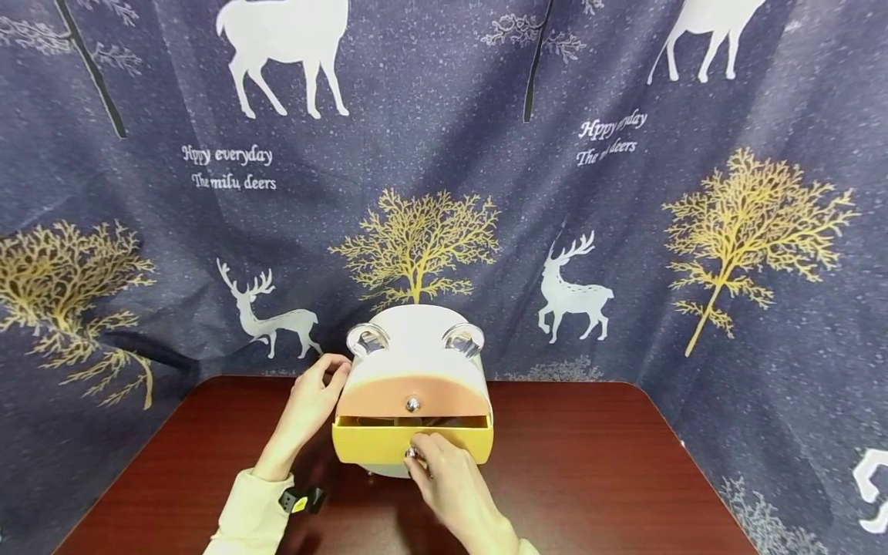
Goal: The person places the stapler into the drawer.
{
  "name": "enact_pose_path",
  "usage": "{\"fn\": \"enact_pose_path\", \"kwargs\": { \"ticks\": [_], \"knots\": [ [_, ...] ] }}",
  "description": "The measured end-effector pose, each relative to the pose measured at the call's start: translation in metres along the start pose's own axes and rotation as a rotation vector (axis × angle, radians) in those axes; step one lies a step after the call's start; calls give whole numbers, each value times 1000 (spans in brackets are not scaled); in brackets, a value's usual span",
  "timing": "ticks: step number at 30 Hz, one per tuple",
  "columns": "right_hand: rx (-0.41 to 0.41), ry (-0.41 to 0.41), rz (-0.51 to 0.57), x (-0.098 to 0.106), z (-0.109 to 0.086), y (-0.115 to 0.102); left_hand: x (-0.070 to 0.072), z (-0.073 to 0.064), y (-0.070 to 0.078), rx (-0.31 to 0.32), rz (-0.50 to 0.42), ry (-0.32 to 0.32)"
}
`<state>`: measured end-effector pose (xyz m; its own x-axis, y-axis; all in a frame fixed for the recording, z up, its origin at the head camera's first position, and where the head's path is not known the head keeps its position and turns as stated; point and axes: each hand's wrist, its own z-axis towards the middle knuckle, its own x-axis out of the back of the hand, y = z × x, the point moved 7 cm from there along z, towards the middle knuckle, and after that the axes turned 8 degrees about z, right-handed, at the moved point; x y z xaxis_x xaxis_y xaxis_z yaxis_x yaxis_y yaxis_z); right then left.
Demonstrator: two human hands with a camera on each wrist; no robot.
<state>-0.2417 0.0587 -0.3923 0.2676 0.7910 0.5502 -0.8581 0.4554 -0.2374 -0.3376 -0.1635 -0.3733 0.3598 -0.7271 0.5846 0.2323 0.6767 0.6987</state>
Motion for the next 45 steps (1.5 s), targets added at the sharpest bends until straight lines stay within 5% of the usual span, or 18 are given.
{"fn": "enact_pose_path", "kwargs": {
  "ticks": [35,45],
  "knots": [
    [-52,18,36,-9,4,26,-4,2,-5,6,7,3],
    [-127,-94,120,-8,7,29,1,9,-13,3,26,5]
  ]
}}
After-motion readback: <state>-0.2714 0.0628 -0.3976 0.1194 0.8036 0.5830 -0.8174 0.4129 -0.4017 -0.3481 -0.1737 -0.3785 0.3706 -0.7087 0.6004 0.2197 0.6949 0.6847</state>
